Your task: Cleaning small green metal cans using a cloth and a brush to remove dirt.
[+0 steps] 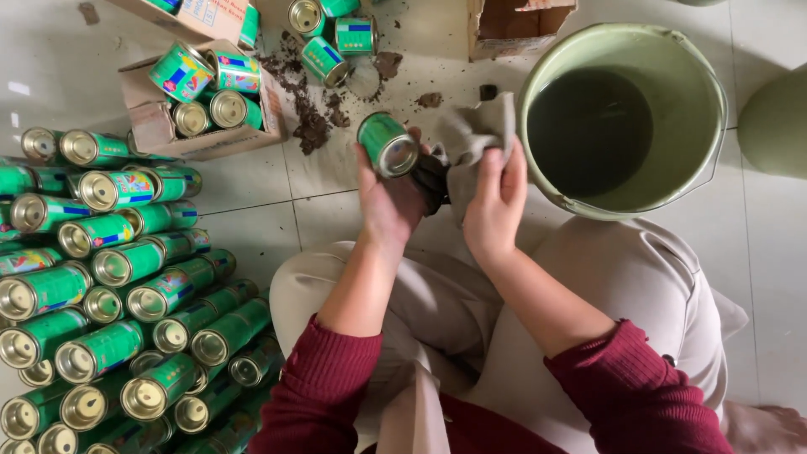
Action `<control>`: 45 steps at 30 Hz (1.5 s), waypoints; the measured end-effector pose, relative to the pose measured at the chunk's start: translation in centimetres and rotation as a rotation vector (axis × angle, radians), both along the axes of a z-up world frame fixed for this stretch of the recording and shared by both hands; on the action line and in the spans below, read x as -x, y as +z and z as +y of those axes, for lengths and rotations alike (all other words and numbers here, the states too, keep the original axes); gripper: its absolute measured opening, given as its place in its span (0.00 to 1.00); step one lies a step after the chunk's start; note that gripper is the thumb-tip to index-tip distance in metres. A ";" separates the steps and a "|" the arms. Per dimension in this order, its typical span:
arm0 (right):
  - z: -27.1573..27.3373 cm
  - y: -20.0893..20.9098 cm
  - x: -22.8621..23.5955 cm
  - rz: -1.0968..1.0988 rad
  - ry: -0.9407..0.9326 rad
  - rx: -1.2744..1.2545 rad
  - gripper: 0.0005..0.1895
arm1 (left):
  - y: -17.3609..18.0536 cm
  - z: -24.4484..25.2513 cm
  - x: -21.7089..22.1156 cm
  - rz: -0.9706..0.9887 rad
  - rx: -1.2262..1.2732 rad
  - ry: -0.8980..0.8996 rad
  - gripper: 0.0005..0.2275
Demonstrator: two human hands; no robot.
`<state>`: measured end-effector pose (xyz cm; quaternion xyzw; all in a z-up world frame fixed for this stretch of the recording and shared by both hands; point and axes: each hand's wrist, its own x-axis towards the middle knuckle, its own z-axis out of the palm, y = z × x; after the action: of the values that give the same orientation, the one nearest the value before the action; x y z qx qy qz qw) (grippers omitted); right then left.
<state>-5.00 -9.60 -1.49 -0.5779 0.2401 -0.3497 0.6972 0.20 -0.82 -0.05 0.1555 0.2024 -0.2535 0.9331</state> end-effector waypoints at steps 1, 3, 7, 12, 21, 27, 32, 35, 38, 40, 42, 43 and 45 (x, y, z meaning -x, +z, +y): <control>0.2 1.6 -0.2 0.001 0.002 0.001 0.15 | -0.1 0.0 -0.1 0.001 0.001 0.002 0.23; 0.6 4.8 -0.6 -0.027 0.211 0.397 0.13 | -0.4 -0.2 -0.3 -0.104 -0.061 -0.071 0.29; 1.6 4.6 -0.8 0.005 0.292 0.471 0.19 | -0.8 -0.3 0.2 -0.101 -0.106 -0.140 0.30; 0.9 5.2 -1.3 -0.049 0.451 0.597 0.15 | 0.4 -0.5 0.2 -0.190 -0.141 -0.209 0.31; -4.8 5.6 -1.1 0.163 0.454 0.784 0.13 | -1.2 1.3 -0.7 -0.171 0.053 -0.145 0.27; -1.4 5.0 -1.5 -0.148 0.203 -0.577 0.13 | -0.5 0.2 0.4 -0.335 0.057 -0.095 0.23; -0.4 6.2 -1.0 -0.036 0.413 -0.917 0.19 | 1.8 -0.1 0.7 -0.672 -0.301 -0.068 0.26; -1.2 7.1 -0.7 0.047 0.571 -0.932 0.22 | 1.7 0.3 0.2 -1.105 -0.652 -0.052 0.24; -2.8 5.2 -0.7 0.091 0.609 -0.856 0.24 | 1.6 0.2 -0.1 -1.351 -0.869 -0.032 0.24; -3.8 5.1 -0.8 0.116 0.636 -0.834 0.27 | 1.8 0.4 -0.2 -1.401 -0.879 -0.013 0.28; -4.9 6.5 -0.9 0.140 0.790 -0.503 0.42 | 2.5 0.7 -0.4 -1.198 -0.447 -0.204 0.31; -5.0 7.1 -0.8 0.141 0.789 -0.502 0.42 | 2.6 0.9 -0.6 -1.199 -0.446 -0.204 0.31; -5.1 8.4 -0.7 0.136 0.897 -0.454 0.46 | 3.0 1.5 -0.8 -1.225 -0.439 -0.222 0.37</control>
<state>-4.30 -14.68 6.87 -0.4797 0.0831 0.0834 0.8695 0.98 0.67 2.92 0.4781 -0.3351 -0.1667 0.7945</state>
